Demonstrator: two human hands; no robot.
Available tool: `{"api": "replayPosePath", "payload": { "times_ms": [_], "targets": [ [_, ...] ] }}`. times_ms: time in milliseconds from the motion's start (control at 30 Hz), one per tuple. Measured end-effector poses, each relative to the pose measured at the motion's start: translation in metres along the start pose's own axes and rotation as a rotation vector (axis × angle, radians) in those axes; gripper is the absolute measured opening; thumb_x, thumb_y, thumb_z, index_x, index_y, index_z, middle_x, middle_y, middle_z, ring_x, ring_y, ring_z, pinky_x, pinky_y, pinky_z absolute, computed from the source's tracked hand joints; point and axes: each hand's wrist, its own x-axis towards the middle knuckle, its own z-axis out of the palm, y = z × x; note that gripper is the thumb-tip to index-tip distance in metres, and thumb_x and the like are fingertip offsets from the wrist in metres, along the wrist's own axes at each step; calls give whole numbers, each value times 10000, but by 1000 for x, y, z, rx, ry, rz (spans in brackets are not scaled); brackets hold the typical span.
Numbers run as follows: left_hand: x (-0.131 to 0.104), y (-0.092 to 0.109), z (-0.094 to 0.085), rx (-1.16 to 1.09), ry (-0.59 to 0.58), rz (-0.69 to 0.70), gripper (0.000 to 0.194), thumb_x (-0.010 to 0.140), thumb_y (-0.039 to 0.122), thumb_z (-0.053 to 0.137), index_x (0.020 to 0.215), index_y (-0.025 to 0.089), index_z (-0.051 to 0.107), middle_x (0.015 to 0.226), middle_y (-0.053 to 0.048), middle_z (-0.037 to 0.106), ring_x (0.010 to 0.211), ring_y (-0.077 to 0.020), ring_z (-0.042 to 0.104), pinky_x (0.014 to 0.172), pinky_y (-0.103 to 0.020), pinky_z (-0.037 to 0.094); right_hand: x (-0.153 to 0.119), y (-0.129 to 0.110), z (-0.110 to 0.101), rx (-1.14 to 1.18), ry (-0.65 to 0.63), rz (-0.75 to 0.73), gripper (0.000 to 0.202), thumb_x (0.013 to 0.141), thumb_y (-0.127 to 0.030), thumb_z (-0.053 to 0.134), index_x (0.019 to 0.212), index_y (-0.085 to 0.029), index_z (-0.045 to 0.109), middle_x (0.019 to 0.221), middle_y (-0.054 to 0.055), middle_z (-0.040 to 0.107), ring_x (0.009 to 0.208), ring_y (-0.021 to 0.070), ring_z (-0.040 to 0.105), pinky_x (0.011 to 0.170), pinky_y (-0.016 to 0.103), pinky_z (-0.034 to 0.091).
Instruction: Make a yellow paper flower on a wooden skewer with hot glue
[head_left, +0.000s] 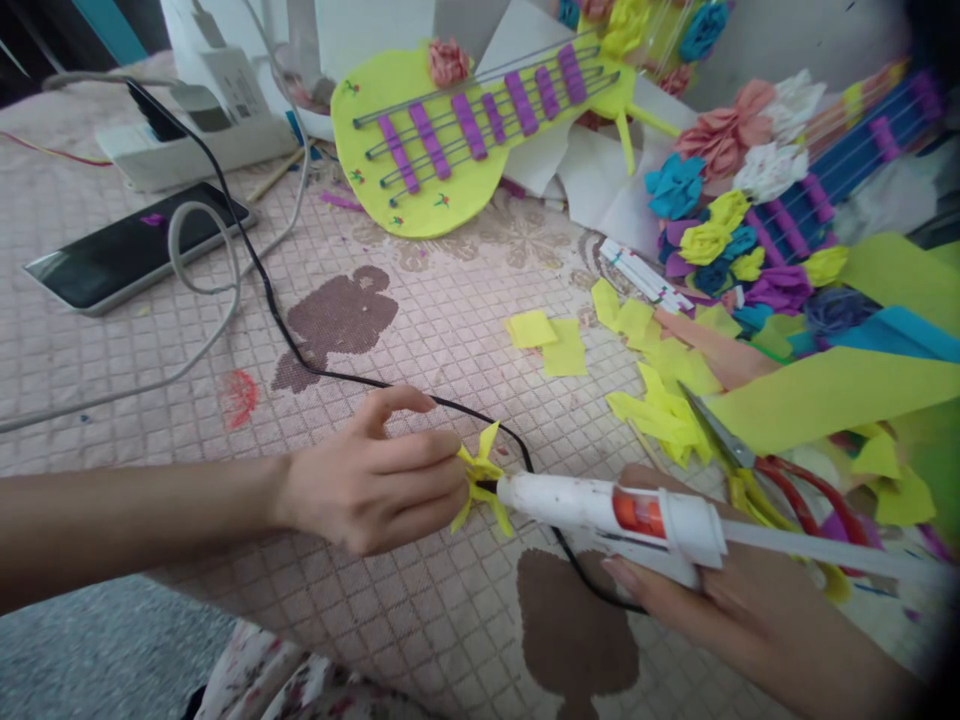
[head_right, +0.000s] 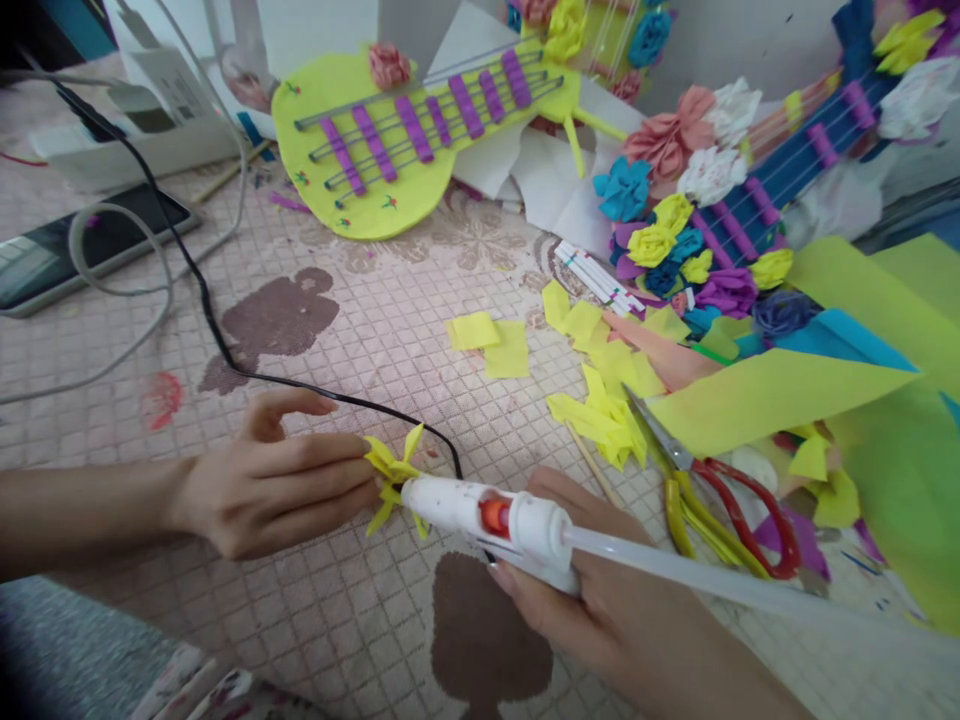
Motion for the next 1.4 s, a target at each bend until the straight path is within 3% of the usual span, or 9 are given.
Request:
{"api": "replayPosePath", "payload": {
  "times_ms": [67, 133, 233, 433, 700, 967, 1267, 1400],
  "targets": [
    [0, 1, 1, 3, 11, 18, 176, 898, 105, 475, 843, 209, 606, 979, 31, 639, 1086, -167, 529, 1013, -449, 356, -1, 1, 0, 51, -91, 36, 193, 797, -344, 537, 987, -381, 543, 843, -46, 681, 775, 200, 667, 486, 298, 550],
    [-1, 3, 1, -9, -16, -49, 165, 886, 98, 492, 852, 215, 604, 989, 33, 637, 1072, -166, 537, 1015, -451, 361, -1, 3, 1, 90, -139, 64, 214, 791, -327, 551, 998, -379, 539, 861, -37, 674, 785, 210, 663, 520, 317, 554],
    [-2, 5, 2, -32, -15, -112, 156, 863, 85, 518, 855, 215, 603, 994, 35, 631, 1046, -166, 552, 1018, -454, 364, -2, 5, 3, 85, -127, 72, 159, 790, -337, 551, 947, -360, 535, 816, -30, 652, 739, 213, 653, 531, 328, 549],
    [0, -3, 3, -8, 15, 28, 153, 882, 114, 500, 822, 192, 618, 992, 20, 615, 1038, -173, 546, 991, -458, 362, -1, 3, 3, 9, -124, 37, 62, 819, -364, 510, 861, -322, 494, 770, -31, 611, 675, 182, 624, 523, 304, 535],
    [1, -3, 1, -35, 21, 2, 152, 890, 132, 486, 817, 208, 596, 980, 27, 620, 1016, -165, 562, 994, -443, 346, 0, 4, 3, -14, -84, 25, 86, 818, -367, 503, 877, -325, 456, 777, -8, 589, 690, 211, 618, 530, 343, 539],
    [2, -3, 1, -39, 2, 0, 191, 908, 120, 451, 815, 196, 599, 968, 16, 633, 1011, -160, 547, 995, -447, 322, 0, 2, 4, 4, -102, 23, 75, 828, -370, 496, 850, -312, 455, 741, -25, 575, 651, 181, 611, 506, 308, 523],
    [2, -5, 2, -51, -9, -24, 179, 910, 109, 447, 832, 189, 586, 944, 9, 623, 1017, -167, 532, 1008, -448, 300, 8, -6, -5, -26, -8, -108, 175, 789, -302, 530, 664, -281, 410, 496, -57, 449, 375, 140, 437, 327, 259, 379],
    [4, -5, 2, -64, 6, -42, 178, 916, 109, 448, 822, 182, 581, 910, 8, 627, 1008, -163, 539, 1008, -439, 299, 6, -1, -6, -5, -26, -89, 166, 777, -295, 546, 671, -287, 419, 496, -61, 479, 389, 141, 485, 328, 252, 406]
  ]
}}
